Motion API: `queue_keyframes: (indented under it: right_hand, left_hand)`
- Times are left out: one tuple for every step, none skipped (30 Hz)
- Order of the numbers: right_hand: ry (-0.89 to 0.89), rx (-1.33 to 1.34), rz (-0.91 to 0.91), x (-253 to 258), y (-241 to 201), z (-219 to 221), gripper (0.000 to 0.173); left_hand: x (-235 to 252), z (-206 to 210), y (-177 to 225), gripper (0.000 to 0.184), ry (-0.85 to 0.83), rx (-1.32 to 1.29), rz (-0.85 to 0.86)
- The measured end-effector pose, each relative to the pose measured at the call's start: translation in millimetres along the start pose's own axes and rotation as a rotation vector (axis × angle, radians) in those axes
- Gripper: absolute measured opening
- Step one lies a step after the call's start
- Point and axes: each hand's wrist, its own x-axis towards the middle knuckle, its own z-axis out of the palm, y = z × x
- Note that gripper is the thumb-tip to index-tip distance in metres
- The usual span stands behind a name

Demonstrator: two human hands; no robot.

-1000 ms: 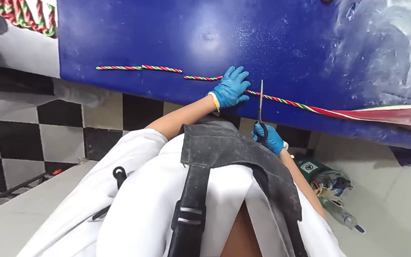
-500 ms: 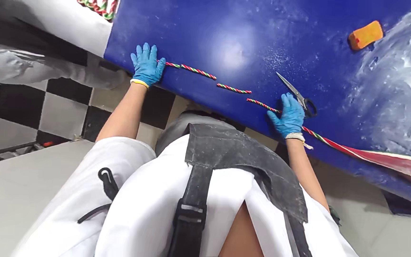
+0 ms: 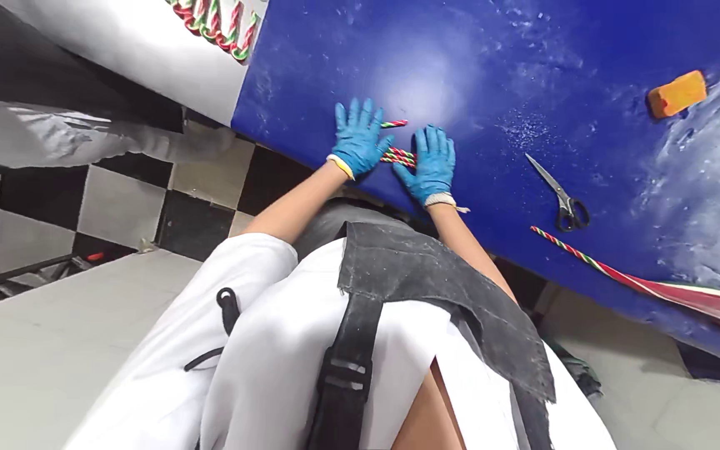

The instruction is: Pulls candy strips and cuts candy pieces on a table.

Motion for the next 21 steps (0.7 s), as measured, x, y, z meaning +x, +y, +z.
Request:
queue_keyframes:
  right_hand:
    - [0.023,0.009,0.012,10,-17,6,0.097]
    - [0.048,0.016,0.037,17,-31,12,0.094]
    - [0.067,0.027,0.075,21,-42,15,0.090]
    - [0.082,0.029,0.117,21,-48,16,0.087]
    - [0.103,0.026,0.149,17,-48,17,0.086]
    - [0.116,0.024,0.161,11,-44,17,0.091]
    - [0.124,0.022,0.147,1,-36,16,0.094]
    - [0.134,0.018,0.119,-12,-27,15,0.096]
    - [0.132,0.017,0.097,-27,-18,15,0.096]
    - [0.130,0.013,0.081,-43,-8,15,0.094]
    - [0.126,0.006,0.074,-60,3,12,0.092]
    - [0.119,-0.001,0.074,-78,17,9,0.091]
    - [0.105,-0.010,0.079,-98,34,4,0.090]
    - [0.107,-0.019,0.089,-118,55,-2,0.089]
    - [0.126,-0.025,0.109,-141,80,-7,0.087]
    - [0.155,-0.032,0.144,-166,108,-13,0.083]
    - [0.179,-0.048,0.194,-193,137,-19,0.077]
    - [0.193,-0.071,0.251,-220,168,-26,0.070]
    - [0.202,-0.106,0.318,-246,200,-35,0.062]
    - [0.205,-0.150,0.402,-270,232,-43,0.056]
    - [0.206,-0.197,0.500,-293,264,-52,0.053]
  left_hand:
    - [-2,4,11,0.076,0.006,-0.021,0.012]
    - [-4,8,20,0.073,0.004,-0.040,0.008]
    - [-5,10,28,0.072,-0.009,-0.047,-0.012]
    - [-3,13,33,0.072,-0.011,-0.040,-0.039]
    - [2,16,36,0.074,0.003,-0.022,-0.065]
    - [10,18,37,0.076,0.026,-0.002,-0.083]
    - [22,18,38,0.077,0.060,0.017,-0.092]
    - [36,16,36,0.077,0.099,0.032,-0.095]
    - [54,13,33,0.078,0.129,0.052,-0.094]
    - [76,9,28,0.078,0.142,0.070,-0.102]
    - [99,1,23,0.080,0.142,0.084,-0.119]
    - [119,-8,19,0.081,0.137,0.095,-0.146]
    - [136,-17,14,0.081,0.150,0.106,-0.177]
    - [149,-27,12,0.082,0.182,0.110,-0.208]
    - [157,-37,15,0.082,0.214,0.099,-0.236]
    - [160,-46,25,0.083,0.240,0.081,-0.256]
    - [157,-51,40,0.083,0.260,0.062,-0.259]
    - [147,-51,60,0.084,0.260,0.040,-0.242]
    - [133,-46,84,0.083,0.253,0.033,-0.196]
    - [116,-36,113,0.083,0.234,0.046,-0.117]
    - [97,-19,144,0.082,0.204,0.067,-0.012]
